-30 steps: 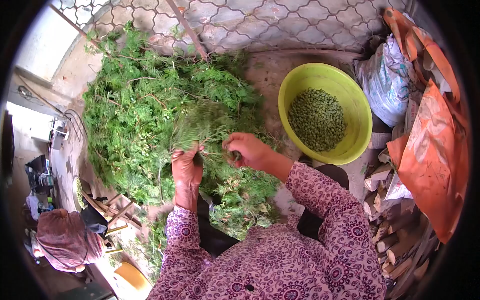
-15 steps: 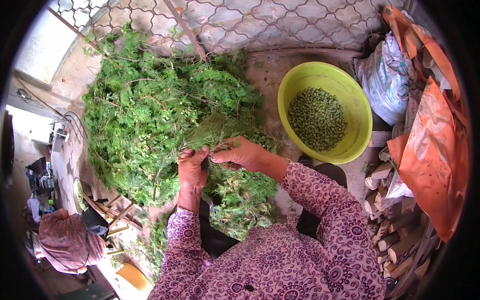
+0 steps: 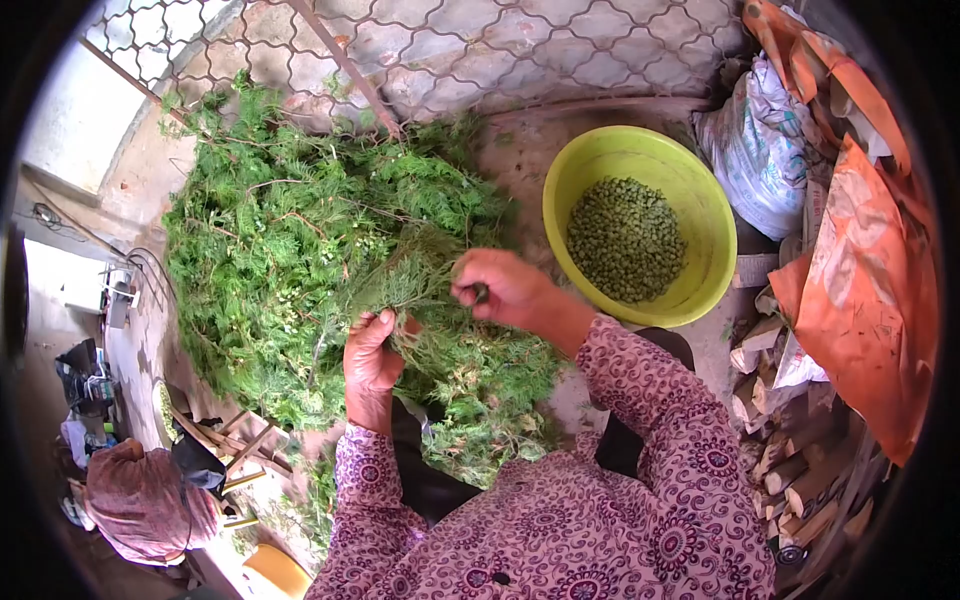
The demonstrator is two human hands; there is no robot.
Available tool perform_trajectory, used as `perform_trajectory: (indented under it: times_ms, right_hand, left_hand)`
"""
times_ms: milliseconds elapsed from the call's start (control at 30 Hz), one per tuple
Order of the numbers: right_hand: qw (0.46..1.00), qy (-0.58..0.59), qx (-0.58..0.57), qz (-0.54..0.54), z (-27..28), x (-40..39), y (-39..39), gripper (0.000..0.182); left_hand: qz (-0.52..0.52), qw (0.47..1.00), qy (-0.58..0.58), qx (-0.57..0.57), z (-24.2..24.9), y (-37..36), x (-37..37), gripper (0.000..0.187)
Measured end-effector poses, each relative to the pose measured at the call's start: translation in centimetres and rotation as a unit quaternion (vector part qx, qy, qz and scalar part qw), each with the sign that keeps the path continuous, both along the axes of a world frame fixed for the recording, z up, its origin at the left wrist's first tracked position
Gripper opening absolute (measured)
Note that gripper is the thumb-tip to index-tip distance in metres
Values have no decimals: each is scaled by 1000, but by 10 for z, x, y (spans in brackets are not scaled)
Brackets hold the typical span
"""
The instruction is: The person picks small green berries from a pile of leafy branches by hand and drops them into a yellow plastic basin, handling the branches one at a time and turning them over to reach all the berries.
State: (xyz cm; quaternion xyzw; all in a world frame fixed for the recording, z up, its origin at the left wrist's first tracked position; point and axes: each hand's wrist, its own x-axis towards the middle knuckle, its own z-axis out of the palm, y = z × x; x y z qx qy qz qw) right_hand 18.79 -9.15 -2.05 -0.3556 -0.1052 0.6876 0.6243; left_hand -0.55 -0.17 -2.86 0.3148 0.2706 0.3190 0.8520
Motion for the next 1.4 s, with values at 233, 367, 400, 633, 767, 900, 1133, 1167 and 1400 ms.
perform_trajectory:
  times_ms: [233,367,400,633,767,900,1133,1167,1400]
  right_hand:
    - [722,-649,11,-239,17,101,-37,26]
    - [387,-877,-112,-263,0,135,-58,32]
    - [290,-910,-139,-261,-1,141,-59,33]
    - [840,-529,64,105,35,76,-26,55]
    - [882,-452,104,88,34,57,-11,71]
    - [862,-450,162,169,29,43,-3,80]
    - [850,-408,141,303,28,18,-3,60]
    - [858,-406,119,292,29,16,-3,58]
    - [917,-337,124,173,27,-9,4,44]
  left_hand:
    - [-61,997,10,40,0,-2,-12,27]
    - [-77,995,10,67,-4,-1,-10,33]
    - [-81,993,28,85,-4,-1,-10,34]
    - [-166,972,90,142,8,-10,0,31]
    - [-352,869,218,271,15,-5,-3,29]
    - [-376,885,160,225,26,-10,-6,25]
    - [-298,878,211,310,-21,12,-24,16]
    - [-298,879,211,307,-14,9,-21,16]
    - [-246,918,179,254,9,6,-4,16]
